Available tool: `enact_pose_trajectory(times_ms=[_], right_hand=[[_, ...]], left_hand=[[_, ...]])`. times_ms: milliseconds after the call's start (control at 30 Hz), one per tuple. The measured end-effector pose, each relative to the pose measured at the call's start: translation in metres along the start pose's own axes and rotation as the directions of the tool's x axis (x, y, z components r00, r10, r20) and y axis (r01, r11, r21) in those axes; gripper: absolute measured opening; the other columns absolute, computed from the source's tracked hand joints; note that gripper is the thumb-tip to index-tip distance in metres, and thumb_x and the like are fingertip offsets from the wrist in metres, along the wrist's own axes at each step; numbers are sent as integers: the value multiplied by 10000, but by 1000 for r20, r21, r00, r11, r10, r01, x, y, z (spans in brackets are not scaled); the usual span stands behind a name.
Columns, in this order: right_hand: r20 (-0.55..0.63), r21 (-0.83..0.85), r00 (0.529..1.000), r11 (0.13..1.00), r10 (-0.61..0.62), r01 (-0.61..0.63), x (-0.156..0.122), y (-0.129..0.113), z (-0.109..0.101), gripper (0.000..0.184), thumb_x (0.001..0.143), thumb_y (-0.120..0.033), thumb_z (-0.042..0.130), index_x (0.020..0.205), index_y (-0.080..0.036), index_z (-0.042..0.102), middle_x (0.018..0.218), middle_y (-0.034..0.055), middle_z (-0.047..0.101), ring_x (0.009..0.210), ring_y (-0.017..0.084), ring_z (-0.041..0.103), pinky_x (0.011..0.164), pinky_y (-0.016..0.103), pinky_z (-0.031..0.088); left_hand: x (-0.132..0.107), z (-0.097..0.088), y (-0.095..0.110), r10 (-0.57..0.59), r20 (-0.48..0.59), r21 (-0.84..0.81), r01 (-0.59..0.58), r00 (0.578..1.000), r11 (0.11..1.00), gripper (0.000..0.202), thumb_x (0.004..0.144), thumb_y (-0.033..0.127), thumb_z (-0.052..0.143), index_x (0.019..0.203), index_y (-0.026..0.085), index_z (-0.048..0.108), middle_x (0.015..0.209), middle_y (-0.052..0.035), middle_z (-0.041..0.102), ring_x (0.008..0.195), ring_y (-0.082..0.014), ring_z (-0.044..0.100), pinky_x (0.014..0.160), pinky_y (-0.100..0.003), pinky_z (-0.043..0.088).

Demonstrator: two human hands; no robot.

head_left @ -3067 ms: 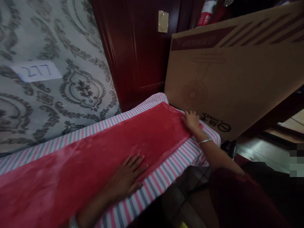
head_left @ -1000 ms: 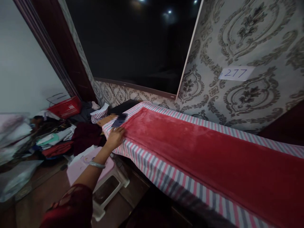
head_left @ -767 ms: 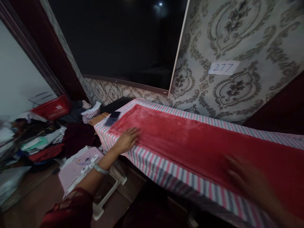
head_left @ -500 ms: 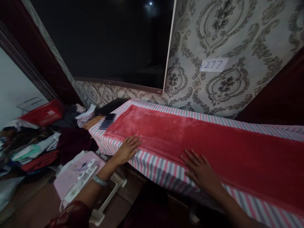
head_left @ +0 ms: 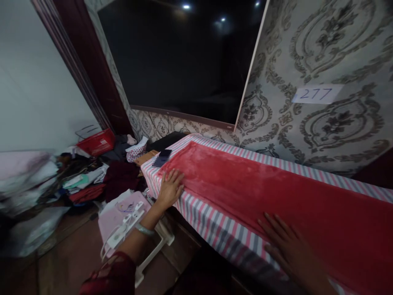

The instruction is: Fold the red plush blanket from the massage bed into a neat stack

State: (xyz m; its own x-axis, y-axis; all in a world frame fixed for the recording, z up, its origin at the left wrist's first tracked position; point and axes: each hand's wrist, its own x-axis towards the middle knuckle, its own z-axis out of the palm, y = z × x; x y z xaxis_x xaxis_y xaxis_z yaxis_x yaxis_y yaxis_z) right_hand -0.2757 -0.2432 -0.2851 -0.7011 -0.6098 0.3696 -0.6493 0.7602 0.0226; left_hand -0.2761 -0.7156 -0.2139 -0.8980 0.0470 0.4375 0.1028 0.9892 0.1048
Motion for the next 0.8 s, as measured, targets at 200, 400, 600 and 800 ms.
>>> enact_pose_trajectory(times_ms=[200,400,600,800], right_hand=[[17,13,1000,1000,8,-8,-2,1,2,584,966,-567,399,1523,-391,380,1574,19,372,1437,311,362,1096,570,359],[3,18,1000,1000,-7,7,0,3,3,595,961,-576,419,1524,-390,375,1563,19,392,1423,313,385,1084,564,374],[-9,3,1000,1000,2,-2,1,0,0,590,962,-575,432,1523,-400,371,1570,19,378,1418,313,393,1062,557,395],[-10,6,1000,1000,7,-7,1,0,2,574,965,-585,408,1510,-404,394,1564,19,386,1411,314,404,1067,566,392]], left_hand=[[-9,9,-20,-140,63,-17,141,988,990,445,966,371,466,1378,233,563,1476,-137,523,1435,-332,375,1126,-629,306],[5,-2,-46,-289,-173,-129,269,942,954,362,943,356,429,1087,169,704,1188,-159,674,1151,-296,607,993,-458,475],[25,-22,-69,-738,36,-114,737,673,666,501,873,565,486,934,105,675,1014,-217,682,934,-331,672,726,-374,497],[38,-23,-80,-794,136,-197,801,593,565,366,741,518,641,587,197,555,688,-143,660,815,-356,678,653,-364,454]])
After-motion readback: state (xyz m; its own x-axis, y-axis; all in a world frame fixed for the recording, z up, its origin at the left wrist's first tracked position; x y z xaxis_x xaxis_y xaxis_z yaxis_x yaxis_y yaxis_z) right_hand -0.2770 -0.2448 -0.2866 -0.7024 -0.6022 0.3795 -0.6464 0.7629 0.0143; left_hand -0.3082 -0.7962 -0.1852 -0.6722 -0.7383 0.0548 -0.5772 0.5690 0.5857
